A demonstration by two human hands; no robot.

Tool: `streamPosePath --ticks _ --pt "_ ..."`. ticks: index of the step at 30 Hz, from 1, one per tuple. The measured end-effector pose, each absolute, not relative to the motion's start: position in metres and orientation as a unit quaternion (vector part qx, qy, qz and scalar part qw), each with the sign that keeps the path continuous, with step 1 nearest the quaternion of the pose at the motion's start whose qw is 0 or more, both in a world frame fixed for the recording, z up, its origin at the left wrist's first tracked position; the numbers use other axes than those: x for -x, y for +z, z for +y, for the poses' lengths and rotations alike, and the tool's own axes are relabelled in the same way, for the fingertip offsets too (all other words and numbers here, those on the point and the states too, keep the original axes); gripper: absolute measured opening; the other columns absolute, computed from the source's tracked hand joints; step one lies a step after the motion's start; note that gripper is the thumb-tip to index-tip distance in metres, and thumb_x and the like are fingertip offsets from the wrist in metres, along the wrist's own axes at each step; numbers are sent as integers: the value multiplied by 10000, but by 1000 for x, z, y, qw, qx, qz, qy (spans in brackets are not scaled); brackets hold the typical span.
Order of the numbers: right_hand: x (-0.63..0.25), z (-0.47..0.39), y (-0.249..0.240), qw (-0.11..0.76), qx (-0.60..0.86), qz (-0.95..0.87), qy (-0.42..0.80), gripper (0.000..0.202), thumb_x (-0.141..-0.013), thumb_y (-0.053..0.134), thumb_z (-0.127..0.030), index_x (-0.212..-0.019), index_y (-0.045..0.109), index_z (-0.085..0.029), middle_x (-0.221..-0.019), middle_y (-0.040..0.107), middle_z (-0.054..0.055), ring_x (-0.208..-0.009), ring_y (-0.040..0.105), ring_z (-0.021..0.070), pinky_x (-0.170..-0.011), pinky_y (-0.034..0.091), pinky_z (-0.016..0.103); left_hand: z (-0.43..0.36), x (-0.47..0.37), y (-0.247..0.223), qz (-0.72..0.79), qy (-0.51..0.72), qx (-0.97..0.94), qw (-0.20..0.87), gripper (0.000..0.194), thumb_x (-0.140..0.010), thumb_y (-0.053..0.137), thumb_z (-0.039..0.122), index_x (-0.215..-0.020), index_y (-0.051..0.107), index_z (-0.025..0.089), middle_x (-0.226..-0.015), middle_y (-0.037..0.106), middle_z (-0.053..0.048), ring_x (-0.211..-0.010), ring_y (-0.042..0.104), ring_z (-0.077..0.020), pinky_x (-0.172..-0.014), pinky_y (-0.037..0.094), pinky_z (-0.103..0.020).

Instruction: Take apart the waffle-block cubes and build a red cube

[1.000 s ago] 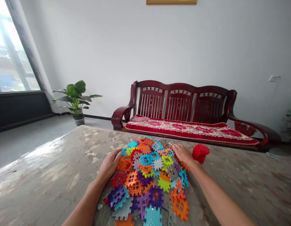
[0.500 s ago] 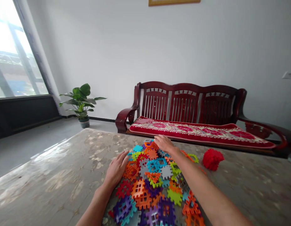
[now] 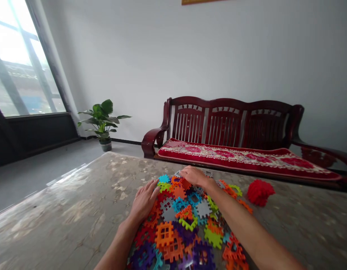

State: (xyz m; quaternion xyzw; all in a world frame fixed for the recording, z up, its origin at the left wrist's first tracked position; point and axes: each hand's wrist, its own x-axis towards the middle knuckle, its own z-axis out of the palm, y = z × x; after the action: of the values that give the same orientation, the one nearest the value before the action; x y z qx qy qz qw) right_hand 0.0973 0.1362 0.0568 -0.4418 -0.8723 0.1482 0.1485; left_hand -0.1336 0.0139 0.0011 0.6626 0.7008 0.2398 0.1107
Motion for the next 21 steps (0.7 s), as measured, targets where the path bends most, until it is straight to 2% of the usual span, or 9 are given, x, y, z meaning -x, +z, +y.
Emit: streamPosePath --ticks 3,6,9,12,16,18,21 --pt "-113 134 61 190 444 -859 169 558 -976 262 -526 -1035 737 -239 -1119 723 39 -1062 635 201 -919 443 270 14 133 1 700 243 -664 103 533 -980 250 444 -1435 468 272 -1498 467 -56 -1387 408 -213 -1159 269 -442" --pt "-135 142 60 220 494 -824 169 615 -1003 137 -440 -1170 680 -204 -1199 692 64 -1104 621 199 -936 443 291 14 133 1 703 243 -661 97 519 -978 265 439 -1409 501 273 -1485 484 -64 -1376 424 -224 -1153 278 -451" --pt "-157 151 52 216 554 -788 159 511 -992 232 -412 -1183 670 -232 -1257 662 70 -1203 561 219 -1010 390 340 15 134 1 706 240 -660 95 514 -973 281 435 -1400 513 268 -1480 489 -72 -1367 435 -230 -1149 284 -451" --pt "-168 150 41 192 575 -777 168 429 -958 368 -460 -1067 716 -233 -1179 697 69 -1180 573 248 -1010 387 369 14 134 1 702 242 -663 93 514 -970 284 435 -1395 516 264 -1474 497 -75 -1361 442 -230 -1147 286 -450" --pt "-169 133 38 185 544 -796 191 486 -973 319 -469 -957 731 -211 -1062 735 55 -1061 628 235 -935 444 337 16 135 0 699 255 -662 88 509 -965 290 437 -1373 538 260 -1459 514 -76 -1347 461 -230 -1144 295 -445" --pt "-169 120 42 199 529 -802 192 473 -976 302 -441 -987 721 -223 -1080 732 42 -1053 631 217 -933 449 317 17 137 -3 695 266 -663 83 504 -959 296 441 -1353 554 261 -1437 539 -73 -1326 486 -228 -1134 316 -437" --pt "-178 93 45 233 533 -795 170 387 -925 402 -380 -1151 664 -208 -1251 660 66 -1169 575 211 -1014 405 308 20 139 -5 688 275 -667 76 517 -953 288 455 -1336 567 249 -1408 567 -72 -1309 505 -233 -1119 343 -424"
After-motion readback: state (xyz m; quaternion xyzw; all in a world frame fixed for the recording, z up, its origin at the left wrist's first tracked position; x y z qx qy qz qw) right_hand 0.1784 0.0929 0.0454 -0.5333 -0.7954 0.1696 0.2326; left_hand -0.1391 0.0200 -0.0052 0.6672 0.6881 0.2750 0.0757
